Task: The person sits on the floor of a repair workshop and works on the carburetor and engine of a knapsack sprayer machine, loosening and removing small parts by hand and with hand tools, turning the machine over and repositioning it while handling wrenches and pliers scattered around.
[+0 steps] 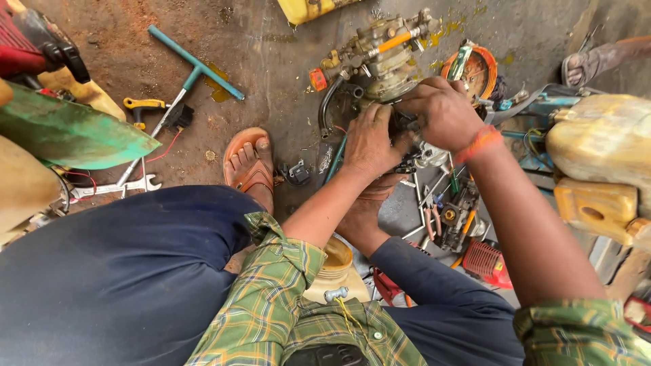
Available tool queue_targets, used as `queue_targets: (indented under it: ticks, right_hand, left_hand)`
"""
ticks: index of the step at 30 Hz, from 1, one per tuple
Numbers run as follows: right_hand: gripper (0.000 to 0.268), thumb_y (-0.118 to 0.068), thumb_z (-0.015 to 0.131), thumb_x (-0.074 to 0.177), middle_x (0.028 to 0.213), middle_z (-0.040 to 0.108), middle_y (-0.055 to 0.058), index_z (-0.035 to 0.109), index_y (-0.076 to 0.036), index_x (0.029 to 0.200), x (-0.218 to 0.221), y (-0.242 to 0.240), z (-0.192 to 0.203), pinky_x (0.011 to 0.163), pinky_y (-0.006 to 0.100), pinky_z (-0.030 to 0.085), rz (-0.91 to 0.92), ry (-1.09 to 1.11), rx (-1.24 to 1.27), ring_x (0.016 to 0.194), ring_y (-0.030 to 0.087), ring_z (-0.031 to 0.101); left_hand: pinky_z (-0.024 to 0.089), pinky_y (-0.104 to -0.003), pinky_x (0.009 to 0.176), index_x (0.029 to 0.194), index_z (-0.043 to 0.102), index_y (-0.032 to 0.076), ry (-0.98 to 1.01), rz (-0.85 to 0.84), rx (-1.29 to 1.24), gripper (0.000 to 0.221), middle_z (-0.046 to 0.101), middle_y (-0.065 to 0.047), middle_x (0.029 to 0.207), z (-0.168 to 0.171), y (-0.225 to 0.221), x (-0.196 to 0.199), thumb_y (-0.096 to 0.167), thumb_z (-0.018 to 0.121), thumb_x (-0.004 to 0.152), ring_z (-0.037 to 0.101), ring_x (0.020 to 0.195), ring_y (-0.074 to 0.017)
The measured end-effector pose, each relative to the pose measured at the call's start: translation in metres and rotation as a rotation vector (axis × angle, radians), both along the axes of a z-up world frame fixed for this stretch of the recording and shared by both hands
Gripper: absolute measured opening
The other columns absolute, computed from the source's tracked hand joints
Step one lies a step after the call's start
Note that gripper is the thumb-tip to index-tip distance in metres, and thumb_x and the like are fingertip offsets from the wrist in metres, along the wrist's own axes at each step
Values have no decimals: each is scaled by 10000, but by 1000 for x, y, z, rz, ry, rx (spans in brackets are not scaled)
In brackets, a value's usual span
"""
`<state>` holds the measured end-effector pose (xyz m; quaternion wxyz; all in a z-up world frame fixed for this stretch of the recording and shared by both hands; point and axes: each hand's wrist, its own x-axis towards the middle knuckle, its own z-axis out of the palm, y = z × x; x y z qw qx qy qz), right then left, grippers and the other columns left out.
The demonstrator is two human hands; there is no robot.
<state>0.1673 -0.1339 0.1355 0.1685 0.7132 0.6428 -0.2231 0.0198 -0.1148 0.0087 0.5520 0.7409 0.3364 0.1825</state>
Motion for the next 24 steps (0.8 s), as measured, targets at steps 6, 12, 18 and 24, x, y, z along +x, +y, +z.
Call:
queue_targets:
  ticks: [6, 12, 18, 24]
  right_hand:
    - [462, -38, 652, 924, 1290, 650, 165, 642, -50, 1386, -36, -89, 69, 1111, 507, 422, -140, -59, 525, 1245, 377, 567]
    - [432, -82, 677, 926, 1233, 661, 184, 641, -41, 1355, -80, -228, 81, 1038, 464, 462, -534, -27, 483, 1152, 398, 584]
    - [397, -124, 721, 870, 1202, 688, 172, 677, -46, 1257, -107, -268, 57, 1029, 447, 484, -765, 38, 588, 1164, 362, 633]
    - [417, -149, 736, 842, 1182, 716, 138, 689, -47, 1244, -98, -259, 71, 1011, 446, 476, -707, 90, 544, 1177, 331, 644]
  left_hand:
    - [363, -576, 1021, 1322, 501, -82, -12, 3, 164, 1241, 496, -254, 1347, 28, 16, -5, 765, 868, 491, 449, 1284, -417]
    - [385, -519, 1077, 1290, 479, -107, 128, -148, 224, 1251, 491, -247, 1317, 41, 12, 1, 751, 878, 472, 455, 1254, -387]
    - [399, -494, 1098, 1339, 503, -134, 102, -68, 344, 1199, 509, -233, 1287, 52, 4, 0, 718, 861, 575, 472, 1229, -379]
    - [386, -493, 1099, 1266, 566, -156, 181, -152, 521, 1192, 544, -248, 1264, 44, 5, 3, 798, 819, 599, 478, 1232, -380]
